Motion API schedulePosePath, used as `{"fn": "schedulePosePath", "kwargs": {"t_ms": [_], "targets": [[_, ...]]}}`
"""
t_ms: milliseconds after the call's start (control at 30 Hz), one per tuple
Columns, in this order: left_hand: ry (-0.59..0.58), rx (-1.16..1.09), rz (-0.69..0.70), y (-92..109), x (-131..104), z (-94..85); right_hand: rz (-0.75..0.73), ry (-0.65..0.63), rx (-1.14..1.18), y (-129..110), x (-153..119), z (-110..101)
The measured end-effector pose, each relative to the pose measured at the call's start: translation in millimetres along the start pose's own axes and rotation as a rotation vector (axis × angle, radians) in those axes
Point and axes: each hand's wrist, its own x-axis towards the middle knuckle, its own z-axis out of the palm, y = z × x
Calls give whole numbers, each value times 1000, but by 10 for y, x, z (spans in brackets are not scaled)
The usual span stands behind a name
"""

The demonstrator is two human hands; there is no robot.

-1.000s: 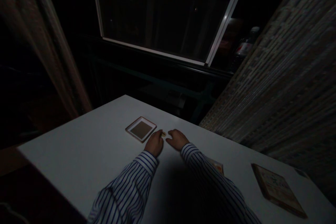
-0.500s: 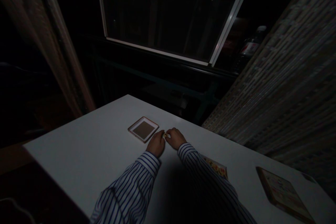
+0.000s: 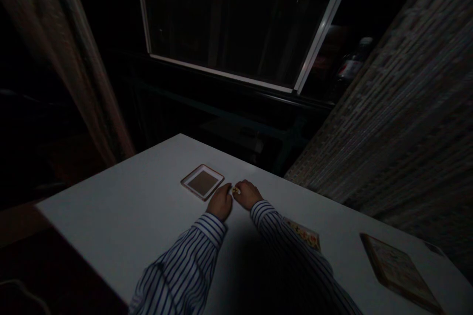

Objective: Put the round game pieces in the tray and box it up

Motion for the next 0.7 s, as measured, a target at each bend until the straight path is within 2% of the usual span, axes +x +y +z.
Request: {"fn": "schedulePosePath", "kwargs": {"t_ms": [233, 433, 567, 700], "targets": [[49, -44, 31, 48, 0, -37, -53, 59, 75, -43, -98, -153], [93, -130, 40, 104, -6, -86, -124, 114, 287, -39, -220, -256], [131, -243, 42, 171, -24, -113, -135, 106, 468, 20, -291, -263], [162, -438, -23, 246, -56, -139, -145, 93, 613, 57, -369, -274]]}}
